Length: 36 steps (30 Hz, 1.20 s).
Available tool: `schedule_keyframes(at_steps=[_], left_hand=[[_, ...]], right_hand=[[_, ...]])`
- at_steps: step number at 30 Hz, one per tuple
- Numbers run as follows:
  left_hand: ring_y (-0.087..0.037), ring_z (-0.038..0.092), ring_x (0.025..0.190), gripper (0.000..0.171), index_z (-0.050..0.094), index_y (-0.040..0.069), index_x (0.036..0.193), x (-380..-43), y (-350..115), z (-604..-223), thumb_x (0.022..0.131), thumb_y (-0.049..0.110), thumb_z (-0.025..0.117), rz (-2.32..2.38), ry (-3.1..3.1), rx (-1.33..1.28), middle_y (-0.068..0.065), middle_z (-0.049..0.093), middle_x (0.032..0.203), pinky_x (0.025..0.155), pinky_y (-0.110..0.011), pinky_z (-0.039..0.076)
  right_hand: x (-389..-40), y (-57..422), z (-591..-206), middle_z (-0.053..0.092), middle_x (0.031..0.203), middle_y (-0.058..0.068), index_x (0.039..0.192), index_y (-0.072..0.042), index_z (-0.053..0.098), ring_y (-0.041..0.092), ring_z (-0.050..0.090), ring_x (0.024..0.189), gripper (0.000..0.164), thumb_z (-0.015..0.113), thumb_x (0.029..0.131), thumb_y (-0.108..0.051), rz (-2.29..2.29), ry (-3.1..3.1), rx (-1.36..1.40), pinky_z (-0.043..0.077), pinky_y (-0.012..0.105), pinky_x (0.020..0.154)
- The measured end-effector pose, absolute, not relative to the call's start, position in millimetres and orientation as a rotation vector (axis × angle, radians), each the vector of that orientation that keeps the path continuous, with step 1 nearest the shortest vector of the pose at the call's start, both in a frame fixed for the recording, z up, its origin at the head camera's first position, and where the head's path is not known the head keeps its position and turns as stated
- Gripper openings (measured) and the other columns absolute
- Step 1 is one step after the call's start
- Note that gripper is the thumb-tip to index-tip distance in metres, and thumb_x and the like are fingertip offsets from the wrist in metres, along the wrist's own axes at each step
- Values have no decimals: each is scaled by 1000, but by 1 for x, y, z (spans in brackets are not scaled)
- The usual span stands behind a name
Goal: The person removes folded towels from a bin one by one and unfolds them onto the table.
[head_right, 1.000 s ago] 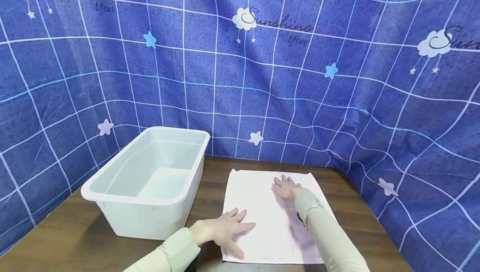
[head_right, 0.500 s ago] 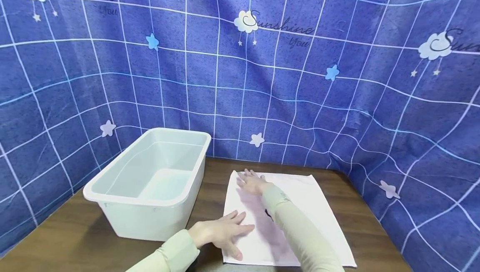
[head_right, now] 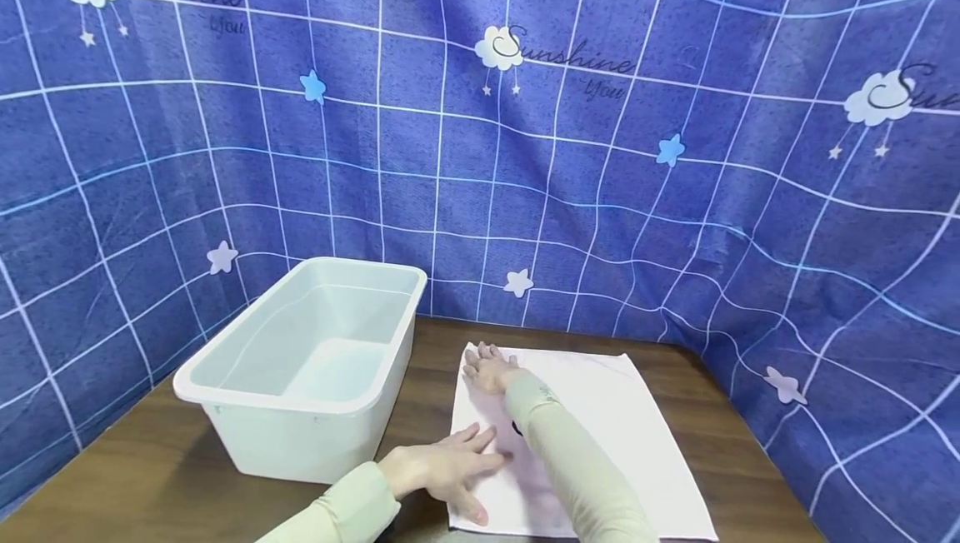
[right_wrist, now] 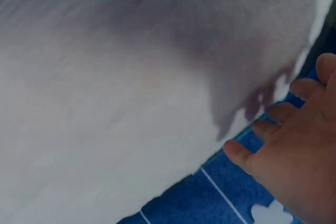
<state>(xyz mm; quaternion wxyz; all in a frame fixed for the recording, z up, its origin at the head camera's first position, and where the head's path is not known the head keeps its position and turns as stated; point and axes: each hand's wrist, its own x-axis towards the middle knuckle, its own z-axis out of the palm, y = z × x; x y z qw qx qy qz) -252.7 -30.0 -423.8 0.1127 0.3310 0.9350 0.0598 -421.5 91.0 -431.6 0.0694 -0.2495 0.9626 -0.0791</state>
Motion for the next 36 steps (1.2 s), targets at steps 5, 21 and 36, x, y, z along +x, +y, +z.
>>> schedule_keyframes(at_steps=[5,21,36], left_hand=[[-36,14,149,82,36,33,149,-251,-40,-423,77,56,70,281,2730,883,-15,21,161,120,-48,18],[-33,8,151,88,30,33,151,-251,-58,-424,76,56,70,319,2712,779,-11,15,163,120,-52,13],[-36,10,150,84,34,31,150,-248,-66,-427,77,56,68,379,2698,797,-15,17,162,119,-54,14]], right_hand=[[-419,127,-421,16,161,20,153,-10,26,40,13,149,56,27,105,-39,-374,2976,-679,12,69,113],[-416,286,-435,19,153,35,147,5,28,54,18,140,60,28,102,-35,-244,3010,-148,16,79,101],[-350,304,-400,20,142,50,138,23,28,65,15,133,86,56,93,-44,-338,2870,-513,16,75,105]])
